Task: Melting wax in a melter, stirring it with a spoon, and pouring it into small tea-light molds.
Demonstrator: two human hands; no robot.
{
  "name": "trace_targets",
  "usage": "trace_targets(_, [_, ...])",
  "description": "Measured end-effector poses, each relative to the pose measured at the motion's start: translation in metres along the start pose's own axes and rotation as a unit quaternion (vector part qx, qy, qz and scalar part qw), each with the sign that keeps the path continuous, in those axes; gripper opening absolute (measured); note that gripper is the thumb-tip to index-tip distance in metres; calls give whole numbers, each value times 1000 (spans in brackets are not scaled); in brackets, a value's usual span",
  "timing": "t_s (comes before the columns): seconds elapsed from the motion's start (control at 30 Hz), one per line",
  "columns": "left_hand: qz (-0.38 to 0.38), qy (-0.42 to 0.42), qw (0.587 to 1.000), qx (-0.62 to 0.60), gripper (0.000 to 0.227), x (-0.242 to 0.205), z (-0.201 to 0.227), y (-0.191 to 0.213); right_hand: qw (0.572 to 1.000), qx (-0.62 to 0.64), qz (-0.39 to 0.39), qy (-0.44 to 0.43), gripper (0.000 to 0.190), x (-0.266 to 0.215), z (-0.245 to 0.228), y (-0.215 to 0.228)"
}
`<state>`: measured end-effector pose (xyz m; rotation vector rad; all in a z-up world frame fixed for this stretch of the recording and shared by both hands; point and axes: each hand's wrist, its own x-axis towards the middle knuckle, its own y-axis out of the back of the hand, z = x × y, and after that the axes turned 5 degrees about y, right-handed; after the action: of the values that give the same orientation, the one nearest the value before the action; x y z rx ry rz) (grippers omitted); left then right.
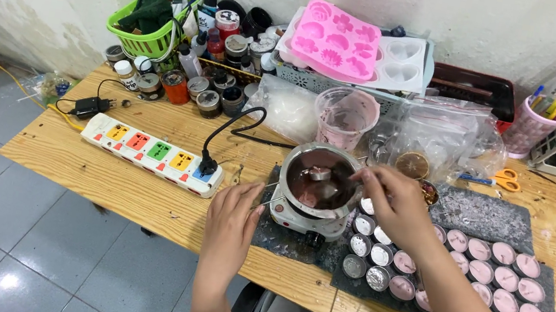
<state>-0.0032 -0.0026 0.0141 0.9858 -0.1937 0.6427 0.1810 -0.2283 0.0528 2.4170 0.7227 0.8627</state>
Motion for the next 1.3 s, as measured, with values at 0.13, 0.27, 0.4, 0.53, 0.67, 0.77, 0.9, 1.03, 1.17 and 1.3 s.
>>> trace_targets(0.13, [8,-8,1000,-5,40,0,0,0,990,-48,55,123,21,-5,-7,17])
trace_targets(0.27, [8,-6,1000,-8,39,0,2,2,989,-38,48,133,18,-5,0,12])
trace_targets(0.4, [4,2,1000,-10,39,0,5,3,973,-62,7,222,15,-2,4,0])
trace_targets(0.53, [1,0,1000,-6,39,0,4,3,973,-118,26,196,15,-1,1,0])
trace_targets(0.67, [0,3,1000,-6,39,-1,1,0,974,-89,59,200,14,-4,-3,12])
trace_targets(0.77, [3,0,1000,0,39,-2,0,-2,989,-57,54,127,19,-5,-2,10])
trace_targets(0.9, [4,-6,1000,10,39,-4,-1,-3,997,26,37,-61,26,-1,24,-7])
trace_targets(1.03, [5,-6,1000,10,38,-4,0,-1,986,136,55,-76,27,-1,51,-20])
trace_targets(1.17, [2,-6,1000,9,39,-5,0,1,971,188,107,-104,27,1,44,-12])
trace_targets(1.3, [-1,0,1000,5,39,-4,0,0,980,98,168,-39,24,-2,24,-1])
